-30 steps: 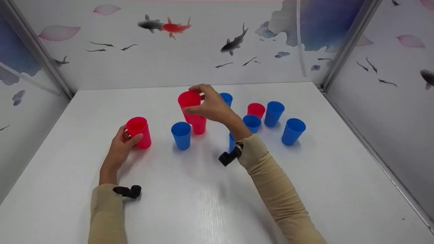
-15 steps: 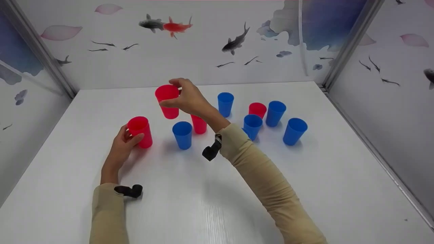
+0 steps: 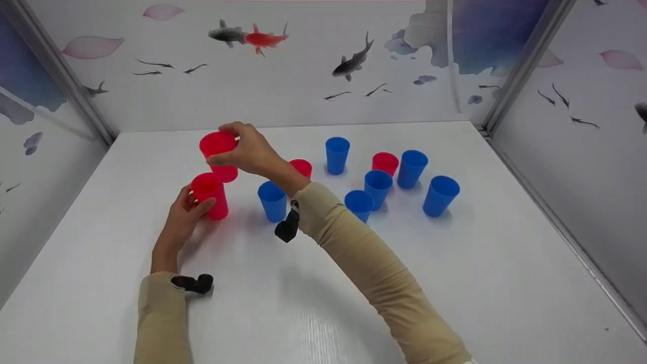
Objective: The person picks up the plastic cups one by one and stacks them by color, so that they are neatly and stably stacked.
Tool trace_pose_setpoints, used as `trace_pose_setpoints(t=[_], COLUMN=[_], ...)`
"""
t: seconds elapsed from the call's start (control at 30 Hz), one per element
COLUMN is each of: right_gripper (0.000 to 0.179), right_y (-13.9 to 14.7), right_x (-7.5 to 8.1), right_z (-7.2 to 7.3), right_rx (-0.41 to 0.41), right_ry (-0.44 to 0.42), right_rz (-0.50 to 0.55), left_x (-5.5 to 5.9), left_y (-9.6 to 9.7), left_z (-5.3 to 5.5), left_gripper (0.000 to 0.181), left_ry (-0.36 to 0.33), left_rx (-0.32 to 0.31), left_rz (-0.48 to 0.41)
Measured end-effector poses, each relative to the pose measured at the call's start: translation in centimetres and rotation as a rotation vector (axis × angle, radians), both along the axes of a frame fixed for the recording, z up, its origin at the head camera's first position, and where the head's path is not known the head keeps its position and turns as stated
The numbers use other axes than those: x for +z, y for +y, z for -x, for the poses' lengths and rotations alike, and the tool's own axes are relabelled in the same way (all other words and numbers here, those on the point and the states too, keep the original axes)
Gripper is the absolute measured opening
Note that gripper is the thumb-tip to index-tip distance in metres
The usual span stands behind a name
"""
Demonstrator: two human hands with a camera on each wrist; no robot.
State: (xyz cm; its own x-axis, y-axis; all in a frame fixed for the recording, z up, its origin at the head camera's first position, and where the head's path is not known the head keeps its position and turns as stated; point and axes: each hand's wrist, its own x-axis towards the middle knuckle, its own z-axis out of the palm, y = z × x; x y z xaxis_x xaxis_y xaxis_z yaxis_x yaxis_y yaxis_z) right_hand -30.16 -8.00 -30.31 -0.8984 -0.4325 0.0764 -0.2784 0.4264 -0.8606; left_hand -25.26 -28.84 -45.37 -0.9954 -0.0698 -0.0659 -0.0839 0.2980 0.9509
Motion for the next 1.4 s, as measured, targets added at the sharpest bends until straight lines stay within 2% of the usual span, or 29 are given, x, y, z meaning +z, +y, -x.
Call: trace_pose_setpoints(t=[0.27,0.47,0.9,1.07,1.4], right_gripper=[0.080,0.076,0.074,0.070,0.065], right_y=[-2.6,-3.6,-3.9,-2.6,1.8], right_x=[-1.0,-2.2,-5.6,-5.5,-4.0], right_z=[-0.6,-0.5,-0.5,-0.4,-0.4], right_rx=[-0.013,-0.005,0.001,0.007,0.047], right_ry=[-0.010,-0.021,-0.086,-0.074,0.025], right_rz=[0.031,0.024,-0.023,-0.003,0.085], left_x=[0.2,0.1,0.3,0.3,0.4], left_y=[0.0,-0.1,0.0,0.1,0.2], left_z=[0.2,0.4,-0.2,-0.2,-0.2], left_gripper=[0.102,0.104,0.094,0.097,0.100], left_ry=[-0.025,-0.036,0.015,0.013,0.009], left_rx=[-0.002,0.003,-0.012,-0.008,-0.006], left_rz=[0.008,0.012,0.034,0.035,0.022])
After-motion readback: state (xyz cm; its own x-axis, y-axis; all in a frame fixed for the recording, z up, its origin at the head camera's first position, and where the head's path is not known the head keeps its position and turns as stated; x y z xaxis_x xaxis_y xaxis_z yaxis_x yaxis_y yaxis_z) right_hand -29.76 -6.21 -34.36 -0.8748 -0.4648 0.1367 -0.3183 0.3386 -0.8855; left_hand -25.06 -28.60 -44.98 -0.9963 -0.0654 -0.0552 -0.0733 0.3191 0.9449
